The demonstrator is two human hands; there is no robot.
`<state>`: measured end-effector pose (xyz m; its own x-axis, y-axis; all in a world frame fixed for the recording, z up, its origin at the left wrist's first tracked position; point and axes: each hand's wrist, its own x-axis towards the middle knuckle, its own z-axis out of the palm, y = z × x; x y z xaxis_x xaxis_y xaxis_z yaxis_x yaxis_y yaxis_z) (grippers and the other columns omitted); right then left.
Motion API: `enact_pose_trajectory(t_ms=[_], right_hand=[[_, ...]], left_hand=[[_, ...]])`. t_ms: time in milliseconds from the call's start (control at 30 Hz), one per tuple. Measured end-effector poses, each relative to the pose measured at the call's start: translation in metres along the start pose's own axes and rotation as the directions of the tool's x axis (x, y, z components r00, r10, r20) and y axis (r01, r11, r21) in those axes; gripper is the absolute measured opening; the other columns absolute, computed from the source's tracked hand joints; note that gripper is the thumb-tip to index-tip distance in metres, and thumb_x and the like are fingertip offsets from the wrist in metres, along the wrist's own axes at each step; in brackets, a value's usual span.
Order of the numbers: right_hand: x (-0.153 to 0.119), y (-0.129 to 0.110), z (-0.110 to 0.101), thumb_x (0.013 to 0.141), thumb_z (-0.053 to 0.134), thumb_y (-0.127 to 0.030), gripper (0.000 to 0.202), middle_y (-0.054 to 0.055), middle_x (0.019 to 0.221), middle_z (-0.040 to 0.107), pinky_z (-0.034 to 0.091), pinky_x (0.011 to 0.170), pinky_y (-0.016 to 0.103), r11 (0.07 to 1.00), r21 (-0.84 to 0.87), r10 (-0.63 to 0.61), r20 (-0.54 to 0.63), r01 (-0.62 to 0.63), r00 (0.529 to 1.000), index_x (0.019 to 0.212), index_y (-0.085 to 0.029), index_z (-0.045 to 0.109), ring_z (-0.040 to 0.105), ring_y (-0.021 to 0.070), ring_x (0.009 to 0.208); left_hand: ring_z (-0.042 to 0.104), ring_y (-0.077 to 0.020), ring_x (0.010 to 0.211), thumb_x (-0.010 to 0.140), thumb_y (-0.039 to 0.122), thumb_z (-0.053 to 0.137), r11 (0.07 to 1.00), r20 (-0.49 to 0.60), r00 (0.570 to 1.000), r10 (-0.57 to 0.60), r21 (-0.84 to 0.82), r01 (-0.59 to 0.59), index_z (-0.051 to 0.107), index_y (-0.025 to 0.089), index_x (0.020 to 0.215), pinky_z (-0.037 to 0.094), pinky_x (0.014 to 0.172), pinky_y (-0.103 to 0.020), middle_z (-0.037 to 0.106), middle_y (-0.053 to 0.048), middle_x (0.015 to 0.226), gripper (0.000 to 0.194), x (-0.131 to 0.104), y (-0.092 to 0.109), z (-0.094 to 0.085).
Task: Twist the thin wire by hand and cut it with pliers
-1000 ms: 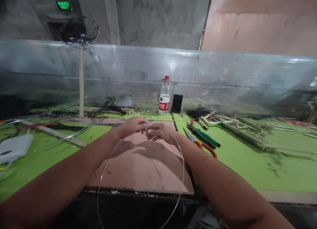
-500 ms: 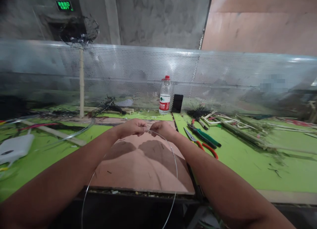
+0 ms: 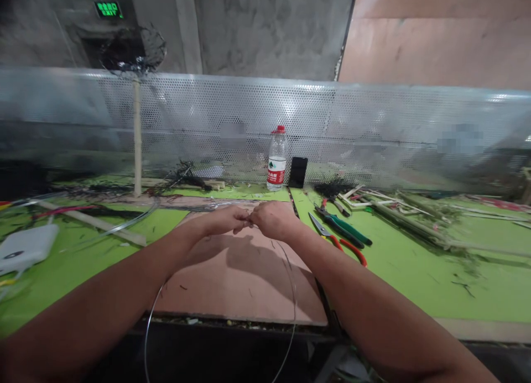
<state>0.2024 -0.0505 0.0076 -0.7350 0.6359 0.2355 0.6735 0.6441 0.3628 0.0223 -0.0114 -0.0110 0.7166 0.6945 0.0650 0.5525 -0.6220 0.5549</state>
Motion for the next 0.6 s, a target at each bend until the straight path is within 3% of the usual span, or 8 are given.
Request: enact_pose_trajectory(t_ms=[233,333,400,467,533,600], right_hand=[[0.002,-0.005,0.005,0.086,0.044,-0.022,0.024,0.011,0.083,0.067,0.035,0.070,0.028,0.999,0.043,-0.023,-0.034,0.025,0.999,0.080,-0.015,0.067,0.058,0.0193,0.080],[0.002,0.000,0.010,0.086,0.047,-0.028,0.023,0.009,0.085,0.067,0.037,0.069,0.026,0.972,0.225,0.087,-0.104,-0.062,0.991,0.083,-0.016,0.067,0.058,0.0171,0.080],[0.001,0.007,0.012,0.084,0.050,-0.035,0.025,0.007,0.082,0.067,0.038,0.063,0.023,0.873,0.445,0.275,-0.115,-0.198,0.955,0.087,-0.017,0.067,0.058,0.0146,0.074],[-0.001,0.012,0.014,0.081,0.052,-0.039,0.027,0.005,0.073,0.066,0.038,0.056,0.022,0.694,0.646,0.419,-0.004,-0.318,0.908,0.085,-0.016,0.066,0.056,0.0122,0.063],[-0.002,0.015,0.014,0.079,0.054,-0.037,0.025,0.003,0.061,0.063,0.036,0.049,0.021,0.527,0.752,0.452,0.147,-0.397,0.880,0.080,-0.015,0.065,0.053,0.0103,0.052],[-0.003,0.015,0.013,0.078,0.054,-0.034,0.023,0.001,0.052,0.057,0.034,0.044,0.020,0.457,0.771,0.456,0.225,-0.444,0.861,0.073,-0.014,0.064,0.047,0.0089,0.044]], left_hand=[[0.036,-0.0094,0.050,0.066,0.019,0.043,0.997,-0.136,0.988,-0.069,0.005,0.070,0.047,0.016,0.053,0.025,0.050,-0.023,0.041,0.003,0.050,0.015,-0.002,0.008,0.003],[0.036,-0.0093,0.050,0.067,0.020,0.045,0.995,-0.148,0.987,-0.066,-0.090,0.053,0.049,0.016,0.056,0.025,0.049,-0.023,0.043,0.003,0.053,0.012,-0.003,0.004,0.002],[0.038,-0.0094,0.052,0.070,0.024,0.046,0.986,-0.175,0.982,-0.070,-0.159,0.042,0.053,0.016,0.062,0.026,0.050,-0.022,0.046,0.002,0.057,0.013,-0.003,0.000,-0.001],[0.039,-0.0093,0.052,0.073,0.030,0.047,0.977,-0.205,0.974,-0.099,-0.206,0.056,0.056,0.015,0.069,0.026,0.049,-0.022,0.047,0.002,0.057,0.017,-0.003,-0.003,-0.004],[0.037,-0.0088,0.050,0.075,0.034,0.049,0.967,-0.216,0.969,-0.124,-0.243,0.070,0.058,0.015,0.075,0.026,0.049,-0.021,0.047,0.002,0.056,0.022,-0.003,-0.004,-0.007],[0.035,-0.0079,0.048,0.076,0.038,0.050,0.955,-0.204,0.969,-0.137,-0.289,0.074,0.057,0.015,0.078,0.025,0.047,-0.021,0.047,0.003,0.055,0.025,-0.004,-0.004,-0.008]])
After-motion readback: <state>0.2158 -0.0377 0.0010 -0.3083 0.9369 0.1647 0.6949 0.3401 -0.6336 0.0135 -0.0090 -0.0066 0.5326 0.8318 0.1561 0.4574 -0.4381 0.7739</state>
